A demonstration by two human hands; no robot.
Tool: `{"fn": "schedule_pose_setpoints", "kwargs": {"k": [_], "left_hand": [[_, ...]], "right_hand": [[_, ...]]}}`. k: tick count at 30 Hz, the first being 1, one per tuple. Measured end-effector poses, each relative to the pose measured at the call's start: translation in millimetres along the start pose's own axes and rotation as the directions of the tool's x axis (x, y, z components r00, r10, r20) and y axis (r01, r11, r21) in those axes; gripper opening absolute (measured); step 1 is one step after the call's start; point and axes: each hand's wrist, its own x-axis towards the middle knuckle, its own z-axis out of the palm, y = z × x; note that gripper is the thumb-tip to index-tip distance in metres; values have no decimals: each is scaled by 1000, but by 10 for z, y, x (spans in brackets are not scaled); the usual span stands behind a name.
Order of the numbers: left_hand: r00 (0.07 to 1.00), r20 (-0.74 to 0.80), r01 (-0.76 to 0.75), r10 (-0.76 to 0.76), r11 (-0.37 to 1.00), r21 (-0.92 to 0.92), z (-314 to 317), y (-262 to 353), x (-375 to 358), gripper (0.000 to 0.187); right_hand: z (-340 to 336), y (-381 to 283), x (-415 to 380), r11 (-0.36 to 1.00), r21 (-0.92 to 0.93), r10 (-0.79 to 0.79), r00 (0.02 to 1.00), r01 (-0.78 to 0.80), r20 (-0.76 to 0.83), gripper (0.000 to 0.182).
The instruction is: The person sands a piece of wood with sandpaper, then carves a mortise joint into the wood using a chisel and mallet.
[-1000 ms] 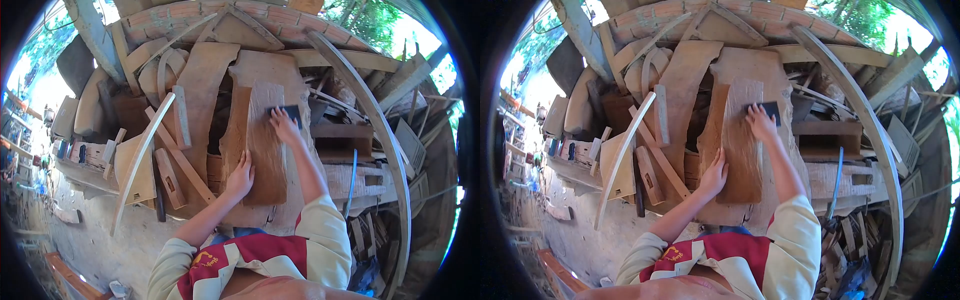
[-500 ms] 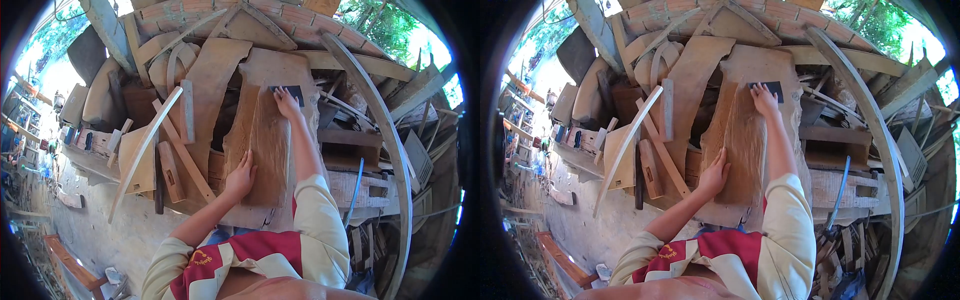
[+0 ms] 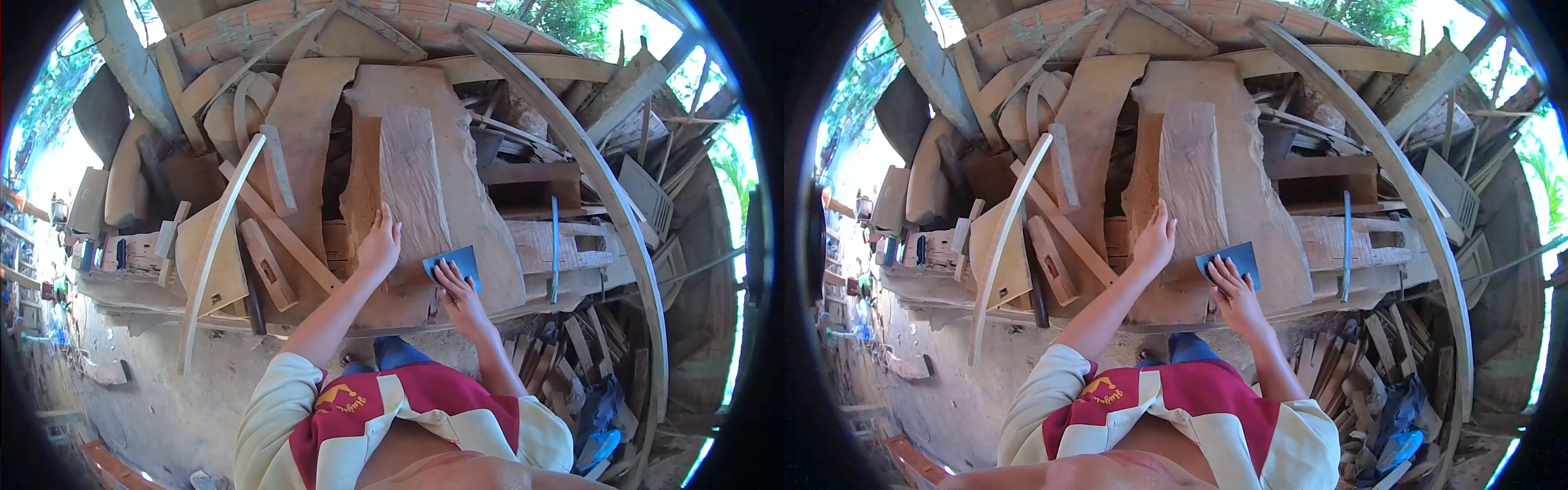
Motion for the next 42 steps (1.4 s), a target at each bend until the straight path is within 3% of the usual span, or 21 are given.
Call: {"fn": "schedule_pose_setpoints", "kwargs": {"k": [4,6,9,12,15,22,23,24,27,28,29,30,32,33,35,37,39,41,42], "left_hand": [[999,-39,-7,6,1000,-11,103,-74,19,52],[998,-57,31,-31,1000,0,98,-117,7,52],[996,-86,20,-20,1000,6,73,-123,10,51],[992,-128,12,-16,1000,-28,42,-96,-19,49],[995,15,103,-102,991,-88,-174,76,-58,50],[992,-64,108,-113,990,-87,-280,48,-103,52],[990,-92,104,-108,994,-42,-306,52,-130,53],[987,-105,117,-121,992,-44,-340,39,-167,53],[983,-167,70,-81,995,-68,-556,-51,-346,43],[1000,-9,21,-22,991,-129,-733,-119,-435,35],[988,146,-20,49,980,-196,-892,-189,-554,29],[991,101,-59,82,975,-214,-1022,-258,-709,23],[996,48,-67,80,972,-227,-1236,-469,-1036,19],[998,40,-33,44,973,-227,-1322,-603,-1196,18],[1000,6,1,0,978,-208,-1538,-905,-1484,14],[984,-162,58,-79,989,-134,-1838,-1147,-1716,13],[814,-511,179,-274,957,-229,-2149,-1263,-1874,11],[655,-615,280,-439,897,-342,-2472,-1367,-1999,14],[662,-612,273,-433,899,-341,-2589,-1476,-2066,14]], "right_hand": [[-26,-14,136,998,-54,-28,999,30,26,42],[-1,-57,276,957,-288,-30,999,36,25,41],[7,-54,531,931,-356,-76,997,76,15,40],[-3,-10,810,934,-338,-104,993,114,47,40],[-58,-44,1127,929,-341,-109,987,144,119,40],[-203,87,2313,916,-353,-112,965,193,238,42],[-199,119,2489,911,-353,-160,972,212,171,40],[-173,79,2622,907,-352,-209,973,231,99,39],[-179,-501,2620,943,-216,-223,963,253,152,34],[-52,-588,2572,841,-111,-529,848,529,36,27],[38,-705,2500,736,-163,-653,753,657,83,26],[133,-839,2412,611,-205,-756,640,765,136,25],[373,-1052,2279,369,-108,-894,384,923,229,25],[507,-1152,2208,366,-108,-895,382,924,230,25],[760,-1282,2068,245,-34,-904,241,969,354,26],[1008,-1360,2061,277,-35,-884,269,960,382,27],[1214,-1412,1957,315,-40,-867,305,948,394,28],[1363,-1509,1898,382,-86,-869,389,920,304,29],[1458,-1505,1880,420,-83,-863,426,904,272,29]]}}
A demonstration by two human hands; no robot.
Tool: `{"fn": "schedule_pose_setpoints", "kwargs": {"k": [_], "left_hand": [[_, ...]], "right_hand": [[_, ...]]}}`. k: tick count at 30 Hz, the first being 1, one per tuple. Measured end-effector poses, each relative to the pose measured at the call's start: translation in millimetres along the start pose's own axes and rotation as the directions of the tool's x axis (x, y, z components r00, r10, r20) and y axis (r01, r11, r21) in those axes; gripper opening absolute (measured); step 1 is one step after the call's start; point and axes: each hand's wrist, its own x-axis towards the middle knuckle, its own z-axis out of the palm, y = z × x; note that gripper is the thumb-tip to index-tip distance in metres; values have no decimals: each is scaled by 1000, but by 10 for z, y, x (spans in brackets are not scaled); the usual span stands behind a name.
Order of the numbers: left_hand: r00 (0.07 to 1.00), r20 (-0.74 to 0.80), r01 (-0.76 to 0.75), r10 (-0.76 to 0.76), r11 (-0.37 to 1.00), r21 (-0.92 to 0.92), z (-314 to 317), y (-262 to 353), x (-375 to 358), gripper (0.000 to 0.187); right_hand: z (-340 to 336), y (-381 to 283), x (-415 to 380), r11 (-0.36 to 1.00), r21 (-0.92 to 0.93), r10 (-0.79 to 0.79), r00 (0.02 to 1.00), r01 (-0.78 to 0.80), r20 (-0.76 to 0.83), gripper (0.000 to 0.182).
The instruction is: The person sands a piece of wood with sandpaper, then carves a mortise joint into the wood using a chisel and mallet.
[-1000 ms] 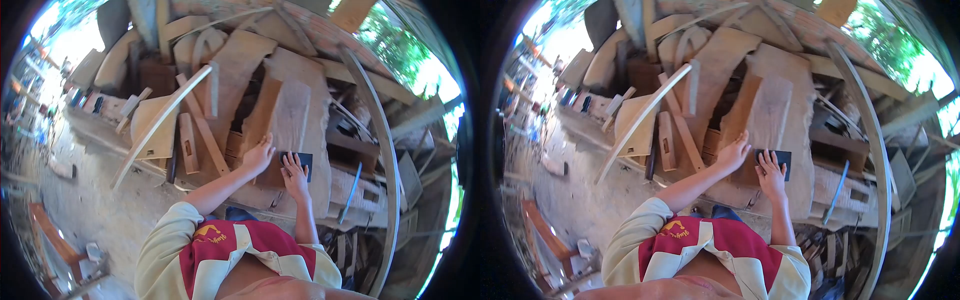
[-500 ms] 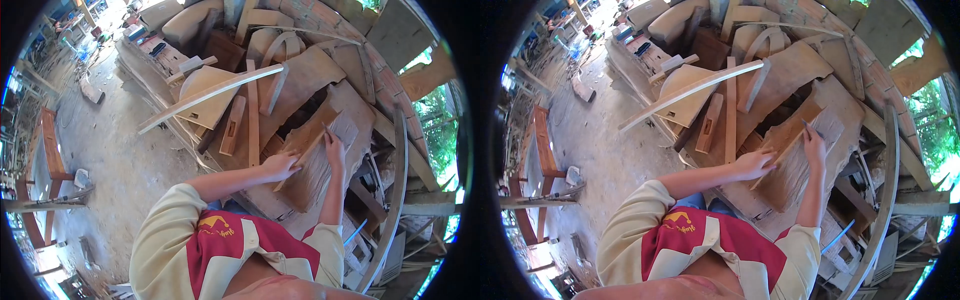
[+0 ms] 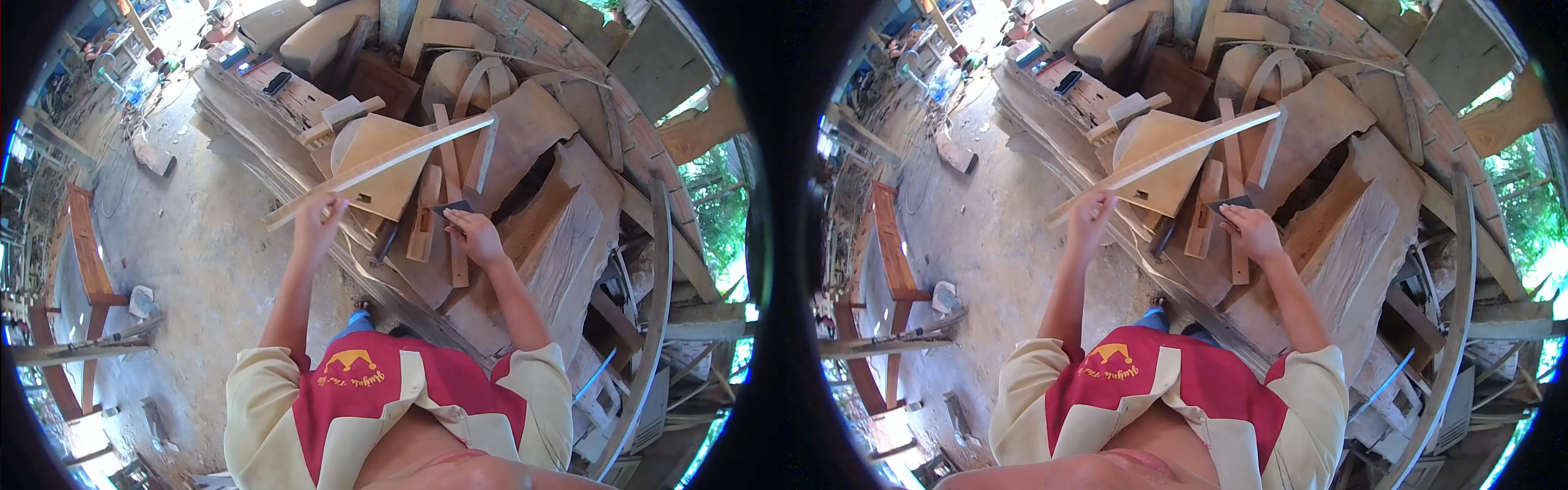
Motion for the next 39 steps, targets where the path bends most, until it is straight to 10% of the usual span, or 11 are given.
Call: {"fn": "schedule_pose_setpoints", "kwargs": {"k": [11,18,24,34,39], "left_hand": [[987,148,-123,69,909,399,-408,-319,459,81],[926,345,-64,-156,833,550,-233,-518,651,81],[901,386,-82,-197,798,597,-242,-589,727,62],[903,399,-50,-157,886,461,-335,-554,792,54],[884,419,-9,-208,889,458,-330,-573,803,53]], "right_hand": [[146,-498,-30,916,-22,390,880,-400,271,67],[297,-872,-218,835,135,549,825,-534,-133,71],[492,-1249,-229,576,119,816,577,-809,-27,68],[521,-1303,7,530,-42,848,530,-847,7,92],[503,-1350,-69,449,409,878,477,-795,-37,84]]}}
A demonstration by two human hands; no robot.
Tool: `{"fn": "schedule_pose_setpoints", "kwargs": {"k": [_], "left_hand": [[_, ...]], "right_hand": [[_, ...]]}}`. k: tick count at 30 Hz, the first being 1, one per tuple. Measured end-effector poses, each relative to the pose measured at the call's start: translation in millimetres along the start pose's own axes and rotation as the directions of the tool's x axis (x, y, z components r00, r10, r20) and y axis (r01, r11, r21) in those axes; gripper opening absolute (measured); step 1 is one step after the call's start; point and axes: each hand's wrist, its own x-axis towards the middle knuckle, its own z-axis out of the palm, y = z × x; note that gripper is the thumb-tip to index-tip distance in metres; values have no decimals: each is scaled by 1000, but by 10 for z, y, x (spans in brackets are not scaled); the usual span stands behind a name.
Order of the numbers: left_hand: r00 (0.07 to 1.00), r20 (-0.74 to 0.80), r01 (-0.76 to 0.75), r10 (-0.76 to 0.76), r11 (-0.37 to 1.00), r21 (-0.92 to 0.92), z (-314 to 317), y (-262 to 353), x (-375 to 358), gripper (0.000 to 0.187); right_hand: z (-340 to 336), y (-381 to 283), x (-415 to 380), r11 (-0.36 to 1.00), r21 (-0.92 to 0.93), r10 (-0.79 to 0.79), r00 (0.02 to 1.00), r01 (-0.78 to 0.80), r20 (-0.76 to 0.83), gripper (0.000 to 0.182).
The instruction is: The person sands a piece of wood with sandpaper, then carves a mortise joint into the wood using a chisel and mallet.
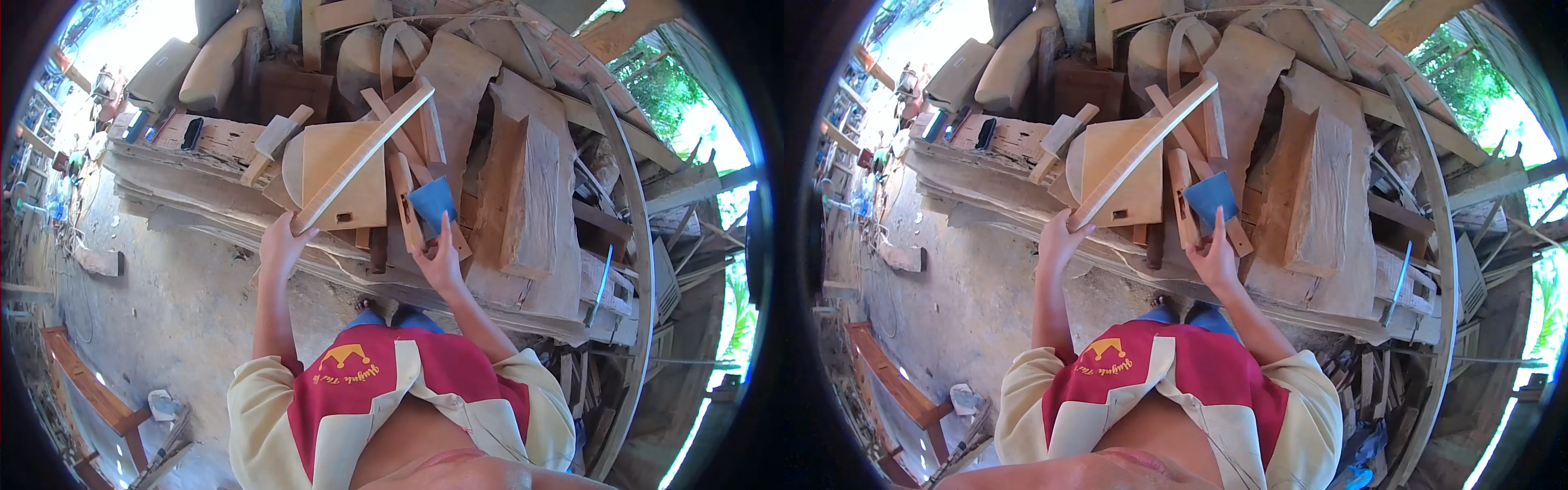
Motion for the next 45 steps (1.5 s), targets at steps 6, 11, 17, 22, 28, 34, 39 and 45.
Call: {"fn": "schedule_pose_setpoints", "kwargs": {"k": [6,11,17,22,28,34,39,45], "left_hand": [[1000,-7,-8,8,999,34,25,19,4,49],[1000,5,11,-11,998,62,67,18,5,48],[999,-47,-3,6,998,68,38,102,-58,49],[991,-125,-36,48,995,93,110,211,-31,50],[918,-306,-228,252,967,110,326,622,-72,46],[895,-273,-349,351,935,59,732,1264,-220,41],[854,11,-457,521,759,-464,1534,1991,-440,40],[650,12,-685,760,593,-423,2355,2913,-969,82]], "right_hand": [[-180,-144,-101,645,692,322,937,-323,136,73],[-346,-138,-160,512,813,218,958,-276,188,73],[-515,-121,-184,298,917,4,961,-266,277,61],[-752,-7,-169,208,952,-12,973,-224,231,54],[-1232,429,-225,151,985,16,996,-87,86,52],[-1838,890,-430,368,929,286,954,-21,-91,49],[-2086,1257,-632,256,964,340,940,-67,-24,49],[-2108,1398,-696,-21,979,95,974,-203,204,45]]}}
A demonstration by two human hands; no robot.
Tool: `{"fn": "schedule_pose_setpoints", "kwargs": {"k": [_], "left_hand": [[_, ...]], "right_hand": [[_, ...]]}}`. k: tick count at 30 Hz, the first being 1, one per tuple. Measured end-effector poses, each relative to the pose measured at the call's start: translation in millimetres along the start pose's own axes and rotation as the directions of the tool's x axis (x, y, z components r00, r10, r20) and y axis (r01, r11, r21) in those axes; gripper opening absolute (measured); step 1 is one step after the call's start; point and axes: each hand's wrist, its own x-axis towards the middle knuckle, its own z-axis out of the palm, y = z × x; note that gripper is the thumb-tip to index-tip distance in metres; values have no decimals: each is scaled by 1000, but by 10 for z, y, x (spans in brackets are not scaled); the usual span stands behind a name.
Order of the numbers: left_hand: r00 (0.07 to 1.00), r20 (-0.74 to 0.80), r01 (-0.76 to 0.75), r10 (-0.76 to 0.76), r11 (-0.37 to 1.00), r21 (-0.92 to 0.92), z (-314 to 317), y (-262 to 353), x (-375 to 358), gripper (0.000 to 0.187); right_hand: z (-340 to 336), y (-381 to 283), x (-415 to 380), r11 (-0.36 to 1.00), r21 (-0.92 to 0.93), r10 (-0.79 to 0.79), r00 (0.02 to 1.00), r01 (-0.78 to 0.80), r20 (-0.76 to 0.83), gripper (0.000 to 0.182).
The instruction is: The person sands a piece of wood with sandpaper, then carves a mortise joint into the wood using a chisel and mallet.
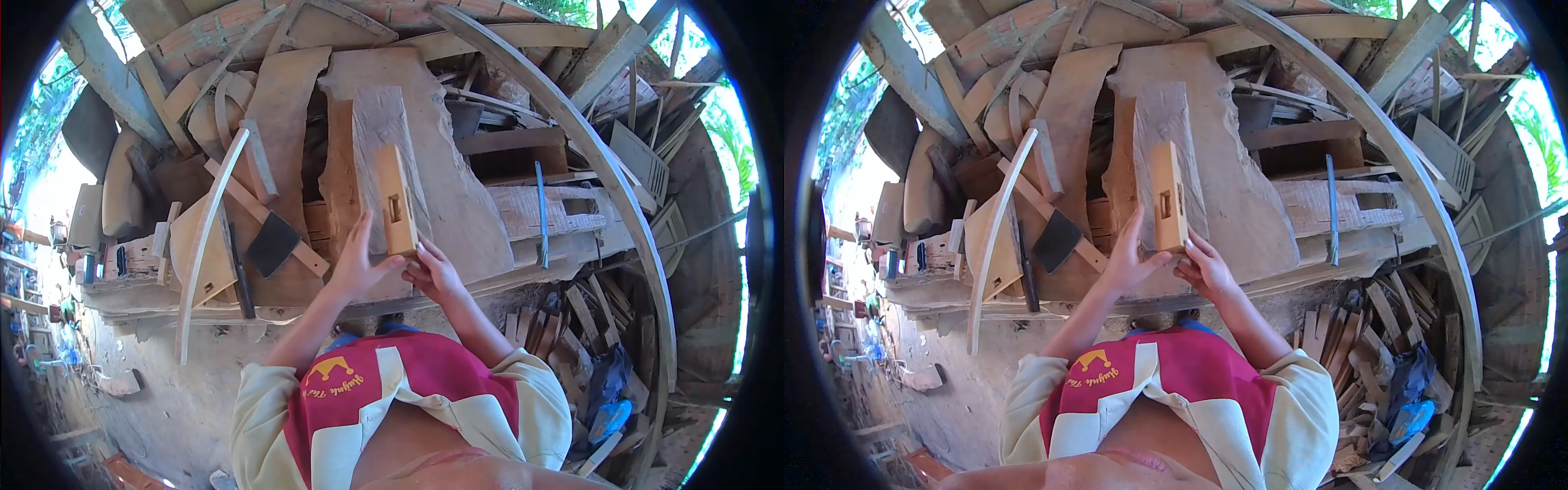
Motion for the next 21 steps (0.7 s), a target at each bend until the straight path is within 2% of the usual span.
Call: {"fn": "schedule_pose_setpoints", "kwargs": {"k": [1,2,4,7,11,13,16,17,19,20,21], "left_hand": [[988,4,-156,157,972,174,84,31,68,87],[988,2,-152,154,972,178,135,59,121,87],[979,186,77,-78,997,11,195,139,166,89],[983,155,106,-96,993,-54,267,159,163,90],[988,116,107,-102,993,-42,319,124,138,89],[998,60,25,-23,999,-34,348,78,128,85],[1000,17,-21,22,998,-59,363,73,159,78],[1000,17,-19,20,998,-56,350,77,172,78],[997,76,48,-32,973,-225,314,90,188,69],[996,77,48,-32,974,-222,297,92,203,69],[999,11,52,-51,960,-275,277,91,220,67]], "right_hand": [[-48,-32,30,1000,2,3,1000,-3,4,45],[-109,-57,67,997,-70,33,999,-34,-14,45],[-189,-113,77,988,-134,75,997,-79,-37,46],[-191,-200,55,976,-186,105,993,-113,-54,47],[-226,-177,74,931,-329,135,986,-159,-96,48],[-229,-122,91,907,-389,133,986,-163,-103,48],[-227,-46,109,810,-579,71,996,-94,-62,52],[-258,-22,119,811,-577,72,996,-94,-60,52],[-299,5,118,758,-651,80,997,-54,12,53],[-298,-12,110,759,-648,80,997,-53,13,53],[-256,-59,89,715,-699,43,999,-19,17,49]]}}
